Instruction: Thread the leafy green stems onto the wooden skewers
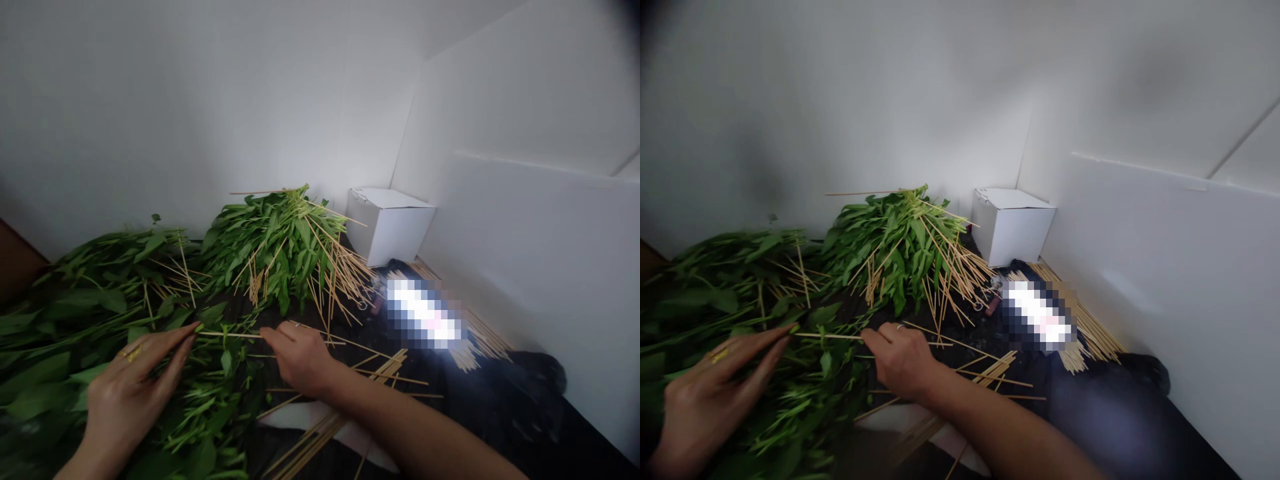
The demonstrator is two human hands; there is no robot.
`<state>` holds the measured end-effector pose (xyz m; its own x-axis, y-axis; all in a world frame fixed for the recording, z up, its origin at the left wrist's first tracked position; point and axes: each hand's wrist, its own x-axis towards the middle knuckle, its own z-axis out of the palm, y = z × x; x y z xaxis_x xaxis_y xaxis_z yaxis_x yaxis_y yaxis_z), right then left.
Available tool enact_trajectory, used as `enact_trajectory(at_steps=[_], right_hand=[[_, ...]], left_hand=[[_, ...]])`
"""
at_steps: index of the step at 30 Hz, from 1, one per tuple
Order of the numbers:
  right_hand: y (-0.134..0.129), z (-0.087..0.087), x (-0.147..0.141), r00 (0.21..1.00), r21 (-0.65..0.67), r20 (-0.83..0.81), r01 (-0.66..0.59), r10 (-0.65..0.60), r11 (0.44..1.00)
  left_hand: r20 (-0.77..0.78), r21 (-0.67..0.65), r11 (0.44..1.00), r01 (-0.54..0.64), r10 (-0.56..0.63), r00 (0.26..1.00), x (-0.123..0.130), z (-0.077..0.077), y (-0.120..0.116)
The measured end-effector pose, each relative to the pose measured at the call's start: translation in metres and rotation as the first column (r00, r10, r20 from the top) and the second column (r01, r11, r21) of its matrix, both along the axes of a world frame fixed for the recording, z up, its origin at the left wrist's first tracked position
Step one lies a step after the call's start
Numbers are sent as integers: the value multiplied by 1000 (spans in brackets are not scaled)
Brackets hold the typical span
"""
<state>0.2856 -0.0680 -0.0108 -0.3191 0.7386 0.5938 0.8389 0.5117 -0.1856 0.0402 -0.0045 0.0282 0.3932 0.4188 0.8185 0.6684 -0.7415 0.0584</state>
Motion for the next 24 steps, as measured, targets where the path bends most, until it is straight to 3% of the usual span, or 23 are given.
enact_trajectory(at_steps=[9, 16, 21, 24], right_hand=[[-2, 3, -1, 1000, -6, 28, 12, -11, 1000], [-2, 2, -2, 1000, -29, 8, 29, -29, 999], [-3, 3, -2, 999, -69, 8, 36, -35, 997], [-2, 2, -2, 999, -49, -23, 32, -33, 998]], left_hand=[[16, -13, 1000, 12, -12, 1000, 1, 0, -1], [108, -31, 995, -90, 93, 990, -2, -6, 0], [213, -176, 978, -114, 151, 965, -3, -12, 3], [313, -327, 940, -97, 204, 928, -3, -12, 3]])
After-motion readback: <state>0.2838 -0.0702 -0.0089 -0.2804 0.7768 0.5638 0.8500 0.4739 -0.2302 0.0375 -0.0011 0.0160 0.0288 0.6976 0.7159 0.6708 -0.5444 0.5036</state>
